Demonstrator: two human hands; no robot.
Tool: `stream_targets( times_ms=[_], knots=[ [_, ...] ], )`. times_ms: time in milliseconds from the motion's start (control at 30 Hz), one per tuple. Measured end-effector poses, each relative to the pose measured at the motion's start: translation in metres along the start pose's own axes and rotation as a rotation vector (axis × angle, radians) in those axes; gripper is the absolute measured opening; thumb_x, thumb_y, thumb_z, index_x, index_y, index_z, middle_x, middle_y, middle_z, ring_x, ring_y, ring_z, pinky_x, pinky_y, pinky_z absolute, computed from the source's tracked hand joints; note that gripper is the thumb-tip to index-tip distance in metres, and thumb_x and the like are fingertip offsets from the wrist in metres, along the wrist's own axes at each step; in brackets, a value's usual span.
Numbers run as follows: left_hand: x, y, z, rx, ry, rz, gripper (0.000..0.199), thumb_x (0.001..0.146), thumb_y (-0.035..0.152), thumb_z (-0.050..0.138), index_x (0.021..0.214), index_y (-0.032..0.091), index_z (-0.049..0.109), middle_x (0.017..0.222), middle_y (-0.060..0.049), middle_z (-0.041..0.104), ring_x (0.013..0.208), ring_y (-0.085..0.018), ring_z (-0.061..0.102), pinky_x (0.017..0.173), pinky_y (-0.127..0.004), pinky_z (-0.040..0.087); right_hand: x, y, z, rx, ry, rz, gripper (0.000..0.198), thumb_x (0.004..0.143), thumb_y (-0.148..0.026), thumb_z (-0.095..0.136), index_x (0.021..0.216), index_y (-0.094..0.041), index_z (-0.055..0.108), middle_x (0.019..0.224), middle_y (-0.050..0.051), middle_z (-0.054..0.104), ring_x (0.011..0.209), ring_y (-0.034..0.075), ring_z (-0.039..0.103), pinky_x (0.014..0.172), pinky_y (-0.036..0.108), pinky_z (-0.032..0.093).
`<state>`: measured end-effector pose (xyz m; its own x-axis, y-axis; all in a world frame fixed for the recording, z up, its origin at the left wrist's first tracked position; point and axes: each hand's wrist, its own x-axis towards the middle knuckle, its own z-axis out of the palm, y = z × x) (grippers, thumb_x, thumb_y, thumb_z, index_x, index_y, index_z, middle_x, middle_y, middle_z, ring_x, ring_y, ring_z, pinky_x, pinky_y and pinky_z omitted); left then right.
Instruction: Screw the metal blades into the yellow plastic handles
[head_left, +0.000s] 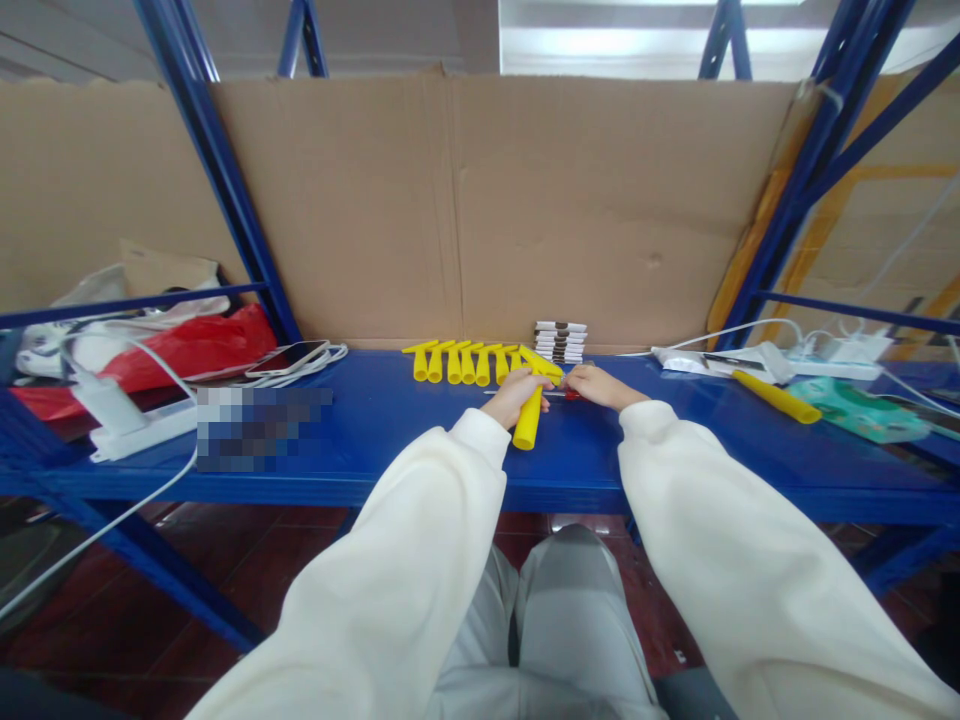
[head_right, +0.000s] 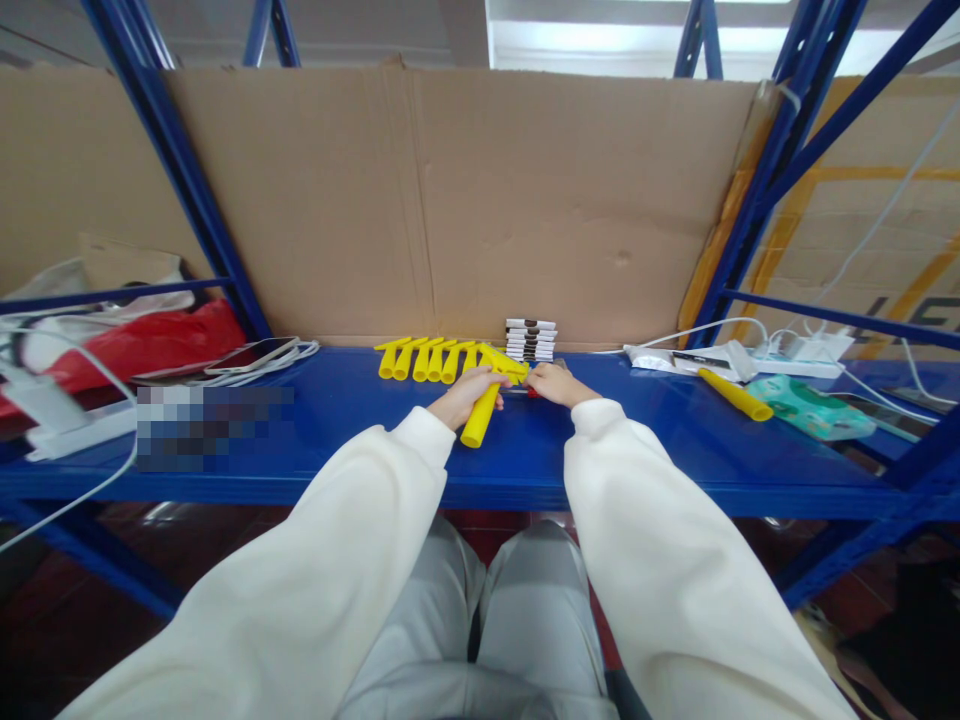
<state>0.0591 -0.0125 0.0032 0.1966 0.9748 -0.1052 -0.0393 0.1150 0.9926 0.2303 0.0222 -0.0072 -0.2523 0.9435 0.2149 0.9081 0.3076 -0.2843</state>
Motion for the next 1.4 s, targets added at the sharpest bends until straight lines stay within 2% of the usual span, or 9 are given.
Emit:
stream_targets(
  times_ms=[200, 367, 500, 633, 767, 933, 1133, 1267, 1400],
  knots=[
    [0.003, -0.003, 0.0, -0.006, 0.005, 0.015, 0.017, 0.081, 0.002, 0.056, 0.089, 0.017, 0.054, 0.055, 0.007, 0.054, 0.035, -0.007, 0.047, 0.038, -0.017, 0.042, -0.001, -0.001, 0.0, 0.014, -0.016, -0.04, 0.035, 0.091, -0.018, 0.043, 0.085, -0.017, 0.078, 0.106, 0.008, 0.076, 0.101, 0.021, 0.067, 0.096, 0.028, 0.047],
    [0.003, -0.003, -0.001, -0.004, 0.009, 0.01, 0.019, 0.077, 0.002, 0.059, 0.087, 0.017, 0.055, 0.056, 0.006, 0.055, 0.036, -0.007, 0.047, 0.04, -0.019, 0.043, 0.001, 0.004, 0.003, 0.012, -0.02, 0.002, 0.036, 0.093, -0.027, 0.043, 0.091, -0.019, 0.077, 0.109, 0.007, 0.076, 0.104, 0.022, 0.065, 0.097, 0.03, 0.047],
    [0.0, -0.001, -0.001, 0.004, 0.005, 0.006, 0.017, 0.079, 0.0, 0.055, 0.084, 0.017, 0.053, 0.057, 0.006, 0.056, 0.036, -0.007, 0.047, 0.04, -0.019, 0.043, -0.002, 0.002, 0.0, -0.073, -0.028, 0.09, 0.039, 0.094, -0.031, 0.039, 0.095, -0.023, 0.077, 0.119, 0.007, 0.073, 0.117, 0.028, 0.06, 0.104, 0.044, 0.043],
    [-0.002, 0.0, -0.001, 0.001, -0.008, 0.013, 0.018, 0.081, 0.0, 0.053, 0.082, 0.018, 0.05, 0.057, 0.006, 0.055, 0.035, -0.007, 0.047, 0.037, -0.019, 0.041, -0.004, 0.0, -0.003, -0.155, -0.055, 0.145, 0.044, 0.095, -0.028, 0.033, 0.098, -0.024, 0.077, 0.125, 0.01, 0.069, 0.124, 0.034, 0.055, 0.102, 0.057, 0.041],
    [-0.002, -0.001, 0.0, 0.008, -0.001, 0.01, 0.018, 0.082, 0.001, 0.054, 0.089, 0.018, 0.052, 0.055, 0.008, 0.053, 0.036, -0.007, 0.047, 0.038, -0.017, 0.042, -0.004, -0.001, -0.003, -0.184, -0.057, 0.141, 0.043, 0.095, -0.029, 0.033, 0.106, -0.023, 0.075, 0.131, 0.013, 0.065, 0.129, 0.035, 0.049, 0.104, 0.061, 0.039],
    [-0.004, 0.001, 0.0, 0.027, 0.009, -0.001, 0.023, 0.08, 0.001, 0.055, 0.096, 0.018, 0.051, 0.058, 0.007, 0.054, 0.036, -0.007, 0.047, 0.039, -0.019, 0.042, -0.003, -0.003, -0.002, -0.127, -0.028, 0.242, 0.047, 0.097, -0.032, 0.03, 0.121, -0.02, 0.069, 0.14, 0.015, 0.058, 0.132, 0.036, 0.047, 0.107, 0.061, 0.036],
    [-0.007, 0.003, 0.001, 0.048, 0.012, -0.005, 0.027, 0.08, 0.002, 0.055, 0.101, 0.019, 0.05, 0.059, 0.009, 0.053, 0.035, -0.006, 0.045, 0.038, -0.017, 0.04, -0.003, -0.002, -0.003, -0.142, -0.033, 0.217, 0.048, 0.096, -0.032, 0.03, 0.114, -0.023, 0.073, 0.137, 0.012, 0.06, 0.131, 0.036, 0.047, 0.106, 0.062, 0.034],
    [-0.006, 0.001, 0.001, 0.039, 0.021, 0.004, 0.026, 0.08, 0.002, 0.058, 0.099, 0.018, 0.051, 0.06, 0.008, 0.052, 0.035, -0.005, 0.045, 0.039, -0.017, 0.04, -0.003, -0.001, -0.003, -0.17, -0.07, 0.232, 0.049, 0.096, -0.033, 0.029, 0.12, -0.024, 0.071, 0.14, 0.013, 0.058, 0.131, 0.037, 0.045, 0.104, 0.064, 0.035],
    [-0.004, -0.001, 0.0, 0.034, 0.017, 0.015, 0.031, 0.079, 0.003, 0.058, 0.105, 0.018, 0.052, 0.064, 0.006, 0.056, 0.036, -0.006, 0.046, 0.04, -0.019, 0.042, -0.002, 0.001, -0.004, -0.17, -0.025, 0.237, 0.051, 0.096, -0.03, 0.026, 0.121, -0.023, 0.069, 0.143, 0.012, 0.056, 0.133, 0.036, 0.044, 0.106, 0.065, 0.034]
  ],
)
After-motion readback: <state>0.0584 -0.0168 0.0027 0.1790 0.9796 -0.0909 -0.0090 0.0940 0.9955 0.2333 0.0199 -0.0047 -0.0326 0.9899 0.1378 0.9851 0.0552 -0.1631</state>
